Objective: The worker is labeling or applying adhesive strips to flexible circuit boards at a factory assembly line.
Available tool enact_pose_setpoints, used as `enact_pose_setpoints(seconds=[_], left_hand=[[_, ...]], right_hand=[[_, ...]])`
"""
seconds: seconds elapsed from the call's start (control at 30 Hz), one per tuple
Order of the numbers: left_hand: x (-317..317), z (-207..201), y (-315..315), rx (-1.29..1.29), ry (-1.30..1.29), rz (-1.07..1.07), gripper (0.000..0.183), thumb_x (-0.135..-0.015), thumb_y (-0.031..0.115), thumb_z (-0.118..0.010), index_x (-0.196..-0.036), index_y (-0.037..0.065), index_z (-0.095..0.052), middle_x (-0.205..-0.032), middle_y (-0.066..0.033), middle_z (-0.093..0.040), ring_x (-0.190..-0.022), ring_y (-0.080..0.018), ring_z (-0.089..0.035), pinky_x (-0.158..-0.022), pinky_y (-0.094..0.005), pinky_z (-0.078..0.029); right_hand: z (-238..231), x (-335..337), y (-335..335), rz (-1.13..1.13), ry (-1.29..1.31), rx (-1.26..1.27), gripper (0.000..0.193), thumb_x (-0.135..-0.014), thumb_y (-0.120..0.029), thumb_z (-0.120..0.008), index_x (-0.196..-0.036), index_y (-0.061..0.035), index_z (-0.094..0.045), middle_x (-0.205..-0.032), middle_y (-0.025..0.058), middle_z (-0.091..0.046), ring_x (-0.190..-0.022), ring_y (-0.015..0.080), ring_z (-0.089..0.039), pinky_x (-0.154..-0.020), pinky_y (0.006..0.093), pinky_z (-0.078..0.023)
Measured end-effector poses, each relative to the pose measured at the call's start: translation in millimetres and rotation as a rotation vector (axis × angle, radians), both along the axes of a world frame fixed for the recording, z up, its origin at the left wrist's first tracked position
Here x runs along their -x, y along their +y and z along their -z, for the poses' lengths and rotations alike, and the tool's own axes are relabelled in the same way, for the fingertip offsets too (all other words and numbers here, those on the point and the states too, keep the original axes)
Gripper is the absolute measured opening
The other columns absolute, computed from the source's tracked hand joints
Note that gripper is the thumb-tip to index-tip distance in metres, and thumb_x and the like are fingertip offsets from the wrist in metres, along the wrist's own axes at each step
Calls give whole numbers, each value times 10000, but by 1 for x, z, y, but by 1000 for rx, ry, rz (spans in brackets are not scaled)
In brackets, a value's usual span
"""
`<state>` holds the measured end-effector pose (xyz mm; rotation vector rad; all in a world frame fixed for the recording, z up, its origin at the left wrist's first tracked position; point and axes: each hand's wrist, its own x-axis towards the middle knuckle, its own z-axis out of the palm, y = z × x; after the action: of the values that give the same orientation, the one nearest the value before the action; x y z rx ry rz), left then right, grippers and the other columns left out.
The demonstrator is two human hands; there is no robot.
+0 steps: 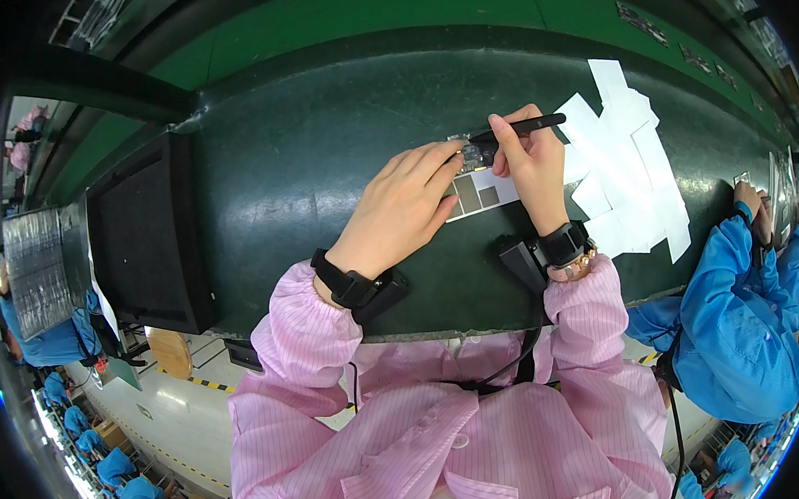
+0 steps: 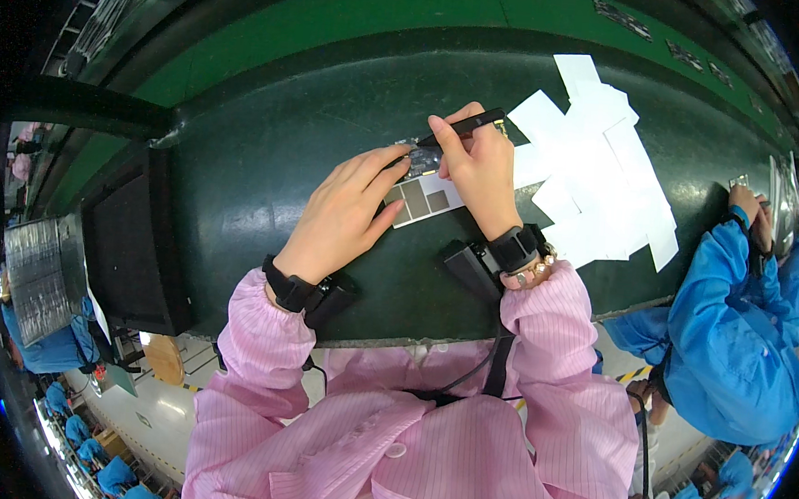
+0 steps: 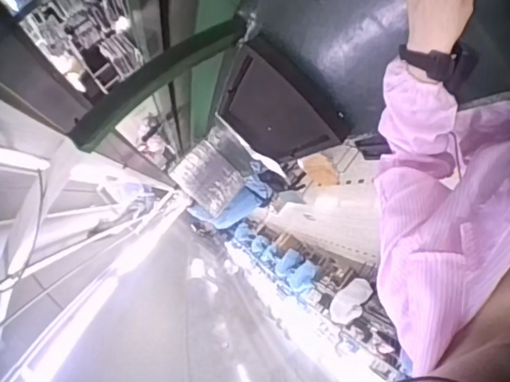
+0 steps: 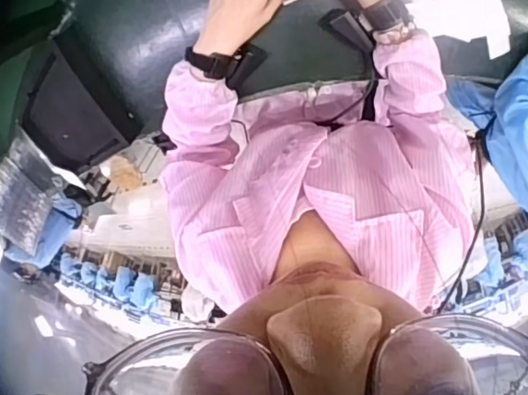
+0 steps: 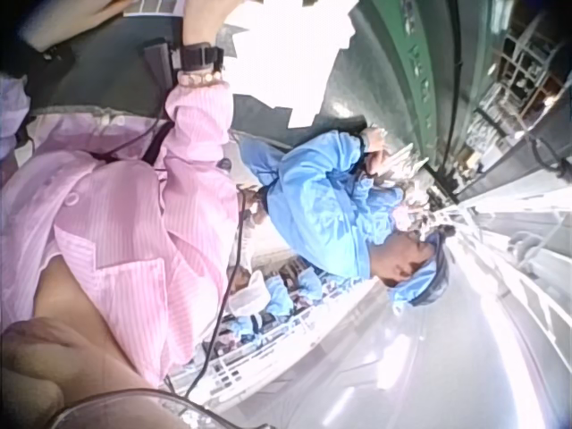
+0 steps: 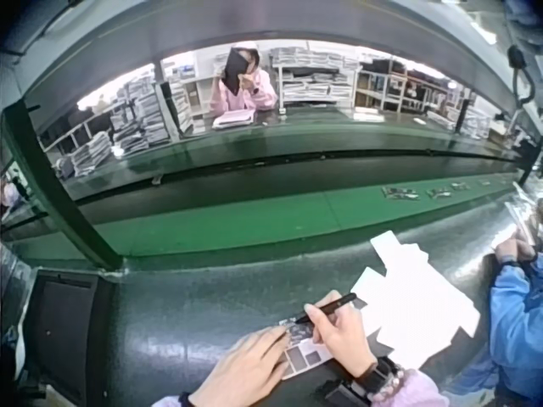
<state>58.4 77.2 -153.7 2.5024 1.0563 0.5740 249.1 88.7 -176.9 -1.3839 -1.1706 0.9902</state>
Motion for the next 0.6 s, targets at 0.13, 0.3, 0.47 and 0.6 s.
enact_pose_setpoints(seconds=[0.13, 0.3, 0.47, 0.6], left_hand=[[-2, 0, 1, -44, 17, 3, 389, -815, 117, -661, -1181, 30, -564, -1307, -81, -517, -1167, -272, -516, -976, -389, -423], [-10, -2, 3, -109, 81, 10, 368, -816, 125, -657, -1164, 41, -570, -1270, -68, -548, -1152, -244, -524, -949, -368, -415], [-19, -3, 2, -189, 108, -30, 345, -808, 134, -664, -1130, 43, -578, -1213, -57, -576, -1091, -225, -543, -895, -362, -422], [-29, -6, 18, -250, 153, -6, 364, -801, 152, -678, -1135, 51, -574, -1151, -59, -584, -1057, -228, -548, -880, -360, -424]], right_hand=[[-1, 0, 0, -5, -2, 1, 201, -910, -161, -653, -846, 2, -554, -590, 35, -570, -466, 74, -539, -423, 228, -386], [-1, 0, 2, -11, -24, -31, 187, -908, -154, -653, -857, 3, -566, -602, 40, -582, -468, 82, -544, -430, 233, -397], [-7, -7, 2, 105, -48, -168, 147, -917, -133, -642, -906, -3, -574, -658, 31, -592, -543, 70, -557, -496, 219, -425], [-2, -26, 3, 259, 238, -258, 138, -935, -124, -621, -968, -11, -549, -674, 19, -569, -546, 66, -533, -494, 204, -406]])
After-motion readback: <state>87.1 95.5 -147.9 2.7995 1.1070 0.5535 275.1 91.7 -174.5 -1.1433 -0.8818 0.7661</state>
